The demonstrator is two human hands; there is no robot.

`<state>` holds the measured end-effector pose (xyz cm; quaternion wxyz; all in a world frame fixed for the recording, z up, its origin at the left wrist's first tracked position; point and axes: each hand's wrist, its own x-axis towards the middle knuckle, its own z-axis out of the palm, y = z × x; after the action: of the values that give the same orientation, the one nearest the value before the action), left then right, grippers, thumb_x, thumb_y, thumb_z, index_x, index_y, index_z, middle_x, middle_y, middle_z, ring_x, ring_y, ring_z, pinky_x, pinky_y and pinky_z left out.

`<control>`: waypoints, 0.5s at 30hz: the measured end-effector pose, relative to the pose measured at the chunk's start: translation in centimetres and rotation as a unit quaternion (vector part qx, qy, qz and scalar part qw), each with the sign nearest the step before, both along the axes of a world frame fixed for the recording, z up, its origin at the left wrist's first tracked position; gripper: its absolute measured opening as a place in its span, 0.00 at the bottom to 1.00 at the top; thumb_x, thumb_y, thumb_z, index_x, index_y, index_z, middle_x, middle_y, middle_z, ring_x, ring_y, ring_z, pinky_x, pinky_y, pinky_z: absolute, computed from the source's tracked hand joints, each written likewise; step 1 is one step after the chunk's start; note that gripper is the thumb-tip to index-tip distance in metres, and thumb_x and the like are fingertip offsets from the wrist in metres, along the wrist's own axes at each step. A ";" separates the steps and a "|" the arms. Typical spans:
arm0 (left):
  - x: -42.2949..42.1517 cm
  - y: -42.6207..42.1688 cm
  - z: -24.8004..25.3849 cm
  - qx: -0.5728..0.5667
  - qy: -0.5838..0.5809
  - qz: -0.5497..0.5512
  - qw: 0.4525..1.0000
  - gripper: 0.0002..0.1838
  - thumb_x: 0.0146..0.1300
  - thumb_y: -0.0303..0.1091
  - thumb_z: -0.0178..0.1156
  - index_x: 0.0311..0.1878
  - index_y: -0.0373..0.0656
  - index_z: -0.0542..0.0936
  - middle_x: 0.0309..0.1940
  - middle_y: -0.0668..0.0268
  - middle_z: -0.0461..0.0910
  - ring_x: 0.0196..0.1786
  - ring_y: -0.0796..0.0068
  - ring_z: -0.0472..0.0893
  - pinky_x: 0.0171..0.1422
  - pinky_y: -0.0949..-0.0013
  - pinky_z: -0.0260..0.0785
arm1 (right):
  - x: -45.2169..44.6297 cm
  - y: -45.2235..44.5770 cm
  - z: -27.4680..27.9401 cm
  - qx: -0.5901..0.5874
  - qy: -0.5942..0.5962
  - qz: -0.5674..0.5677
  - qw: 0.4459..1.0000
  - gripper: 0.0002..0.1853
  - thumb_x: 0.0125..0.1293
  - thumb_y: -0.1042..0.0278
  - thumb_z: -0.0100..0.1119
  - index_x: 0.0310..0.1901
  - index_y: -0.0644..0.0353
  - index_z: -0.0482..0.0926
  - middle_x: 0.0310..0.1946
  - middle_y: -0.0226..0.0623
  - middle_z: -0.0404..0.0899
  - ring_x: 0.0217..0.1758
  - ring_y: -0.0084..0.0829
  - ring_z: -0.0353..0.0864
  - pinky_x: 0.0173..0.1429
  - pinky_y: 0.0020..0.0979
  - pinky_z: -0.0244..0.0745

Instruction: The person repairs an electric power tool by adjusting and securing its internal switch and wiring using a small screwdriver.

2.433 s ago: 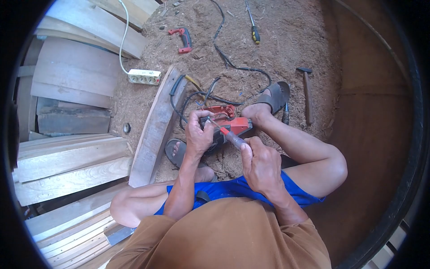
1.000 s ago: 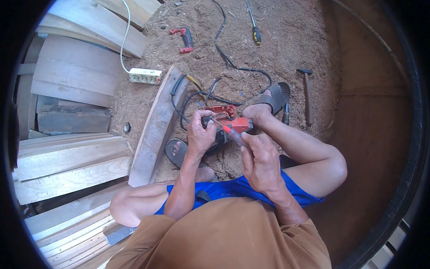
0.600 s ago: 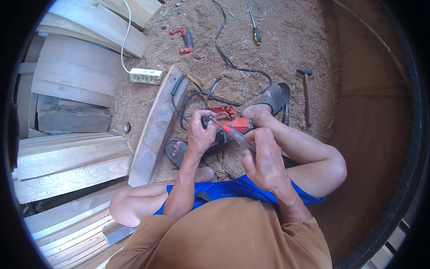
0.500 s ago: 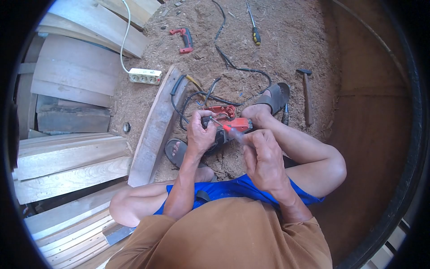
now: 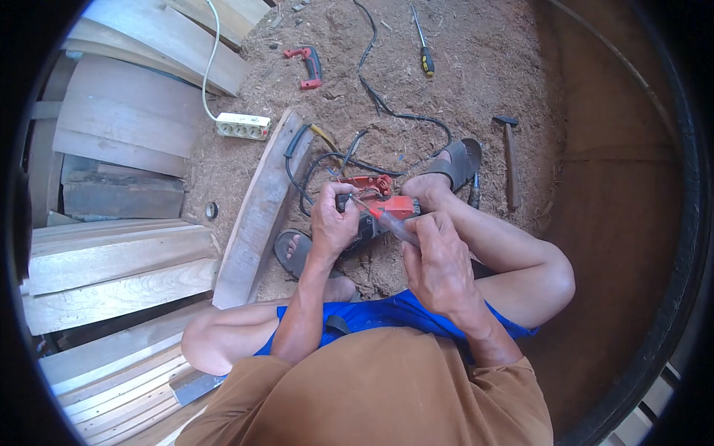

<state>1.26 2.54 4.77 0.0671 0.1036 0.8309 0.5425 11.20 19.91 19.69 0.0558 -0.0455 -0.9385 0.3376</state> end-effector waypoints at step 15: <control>0.0 0.0 0.0 0.027 -0.018 0.014 0.999 0.14 0.62 0.20 0.60 0.52 0.38 0.76 0.42 0.51 0.87 0.45 0.47 0.89 0.51 0.51 0.80 | 0.2 0.3 -0.2 -0.026 0.000 0.014 1.000 0.13 0.69 0.76 0.64 0.53 0.69 0.78 0.36 0.52 0.80 0.41 0.56 0.83 0.46 0.47 0.78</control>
<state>1.27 2.55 4.77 0.0712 0.0841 0.8159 0.5676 11.38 20.22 19.47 0.0498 -0.0339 -0.9299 0.3629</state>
